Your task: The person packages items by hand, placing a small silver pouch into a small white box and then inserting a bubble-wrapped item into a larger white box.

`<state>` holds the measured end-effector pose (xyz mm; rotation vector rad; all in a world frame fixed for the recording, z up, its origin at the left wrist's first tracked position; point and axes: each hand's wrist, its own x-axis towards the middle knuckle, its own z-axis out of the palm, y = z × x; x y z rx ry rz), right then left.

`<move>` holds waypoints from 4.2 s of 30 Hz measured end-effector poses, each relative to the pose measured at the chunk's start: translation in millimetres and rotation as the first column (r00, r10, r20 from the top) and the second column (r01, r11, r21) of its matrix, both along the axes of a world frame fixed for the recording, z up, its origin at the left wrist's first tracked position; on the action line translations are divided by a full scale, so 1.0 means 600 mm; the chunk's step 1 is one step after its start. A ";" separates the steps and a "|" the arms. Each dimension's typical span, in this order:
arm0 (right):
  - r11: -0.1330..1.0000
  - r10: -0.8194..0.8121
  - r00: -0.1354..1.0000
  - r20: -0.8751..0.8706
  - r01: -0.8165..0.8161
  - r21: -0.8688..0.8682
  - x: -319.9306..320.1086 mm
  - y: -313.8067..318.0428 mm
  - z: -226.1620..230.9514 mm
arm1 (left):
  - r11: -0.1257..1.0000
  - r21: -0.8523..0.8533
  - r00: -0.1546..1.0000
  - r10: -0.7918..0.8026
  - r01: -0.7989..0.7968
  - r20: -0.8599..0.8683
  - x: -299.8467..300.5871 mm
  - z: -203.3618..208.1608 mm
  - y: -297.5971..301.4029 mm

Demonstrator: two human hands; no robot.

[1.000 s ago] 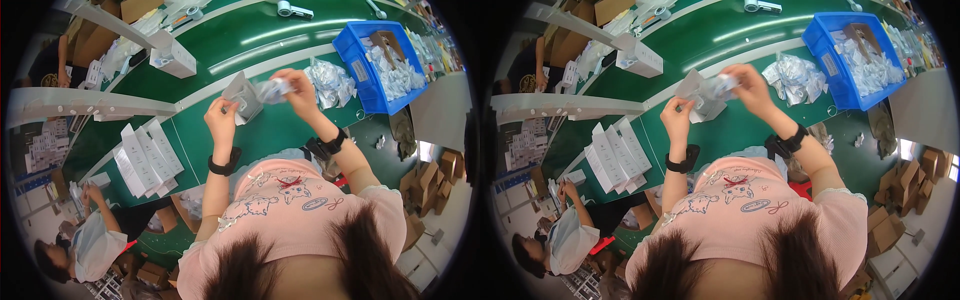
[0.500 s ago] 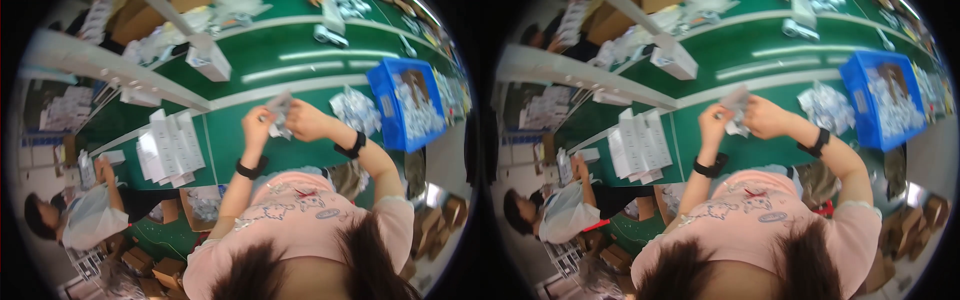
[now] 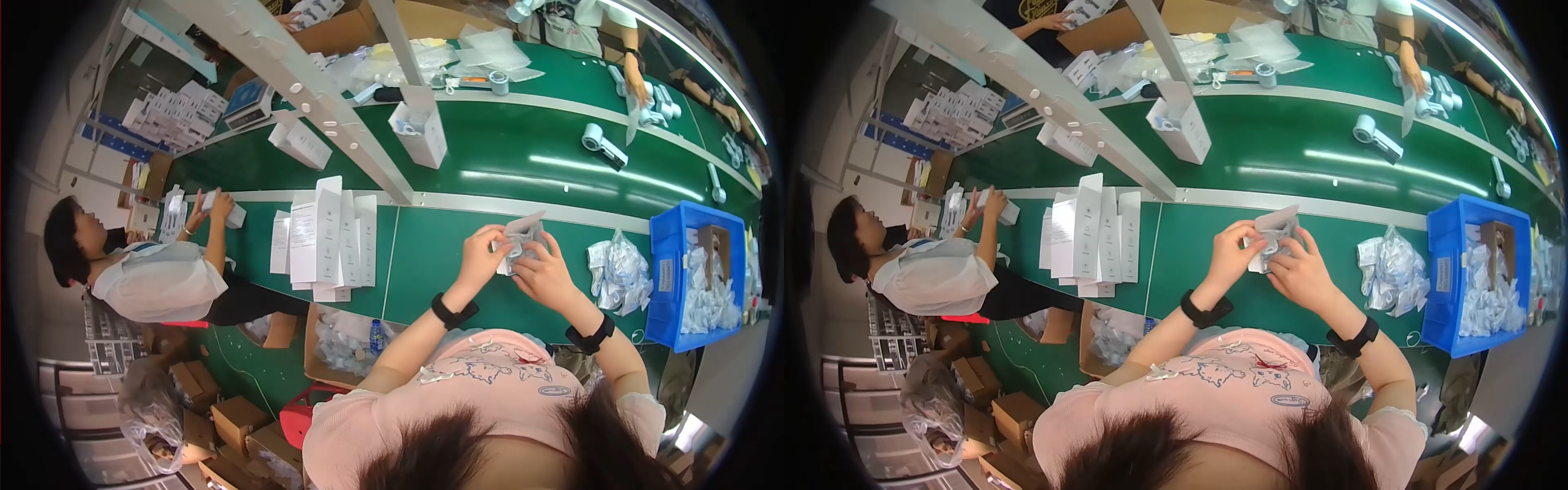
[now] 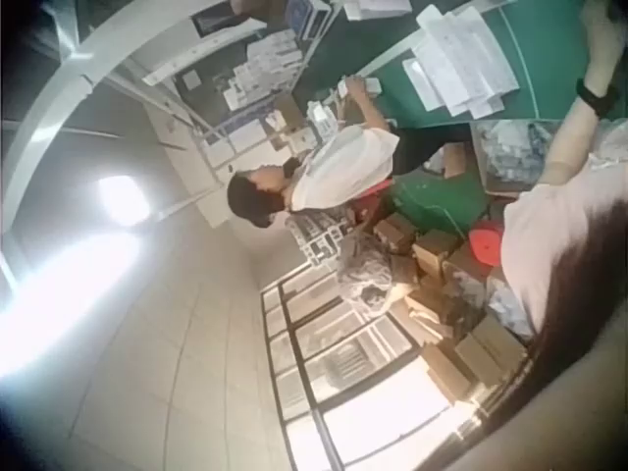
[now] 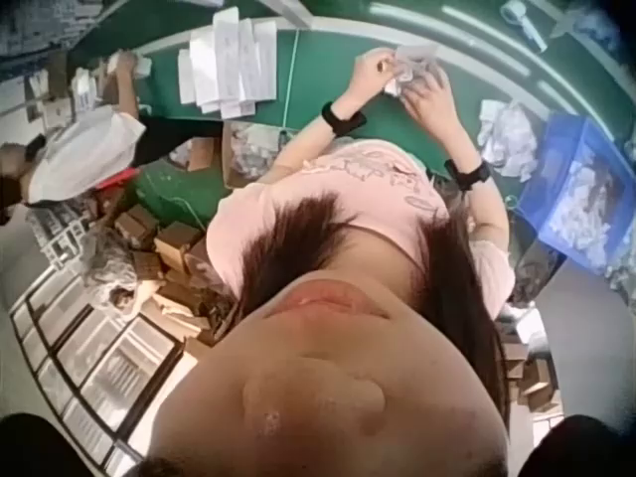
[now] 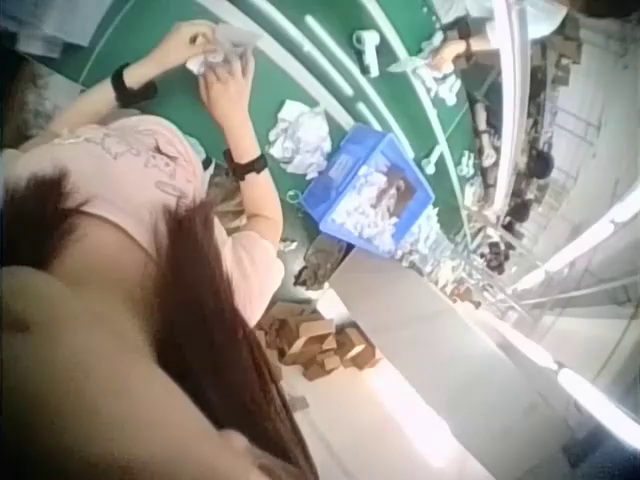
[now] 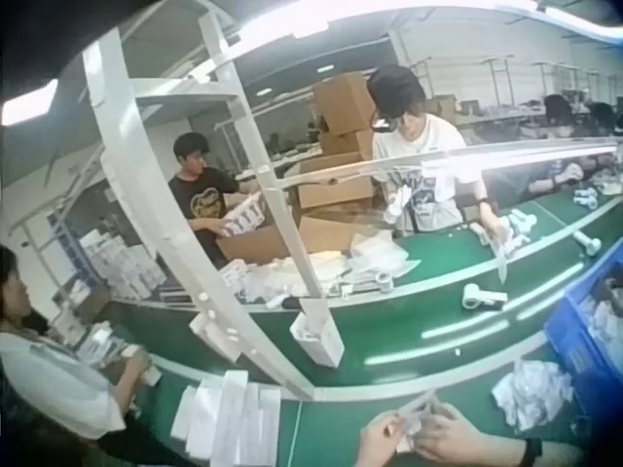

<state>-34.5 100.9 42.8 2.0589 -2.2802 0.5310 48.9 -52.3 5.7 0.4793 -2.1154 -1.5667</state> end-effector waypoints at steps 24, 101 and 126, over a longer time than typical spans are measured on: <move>0.783 -0.046 0.362 0.931 0.592 -0.192 -0.271 -0.176 -0.146 | 0.356 -0.929 0.717 0.674 -0.105 0.178 0.173 0.014 -0.265; 0.464 0.077 -0.100 0.992 0.884 0.053 -0.420 0.093 -0.141 | 0.911 -0.284 0.954 -0.283 0.299 0.097 -0.135 0.002 0.059; 0.132 -0.941 0.205 0.269 0.955 -0.265 -0.161 0.230 -0.160 | 0.964 -0.163 0.978 -0.210 0.210 0.018 0.033 -0.103 0.062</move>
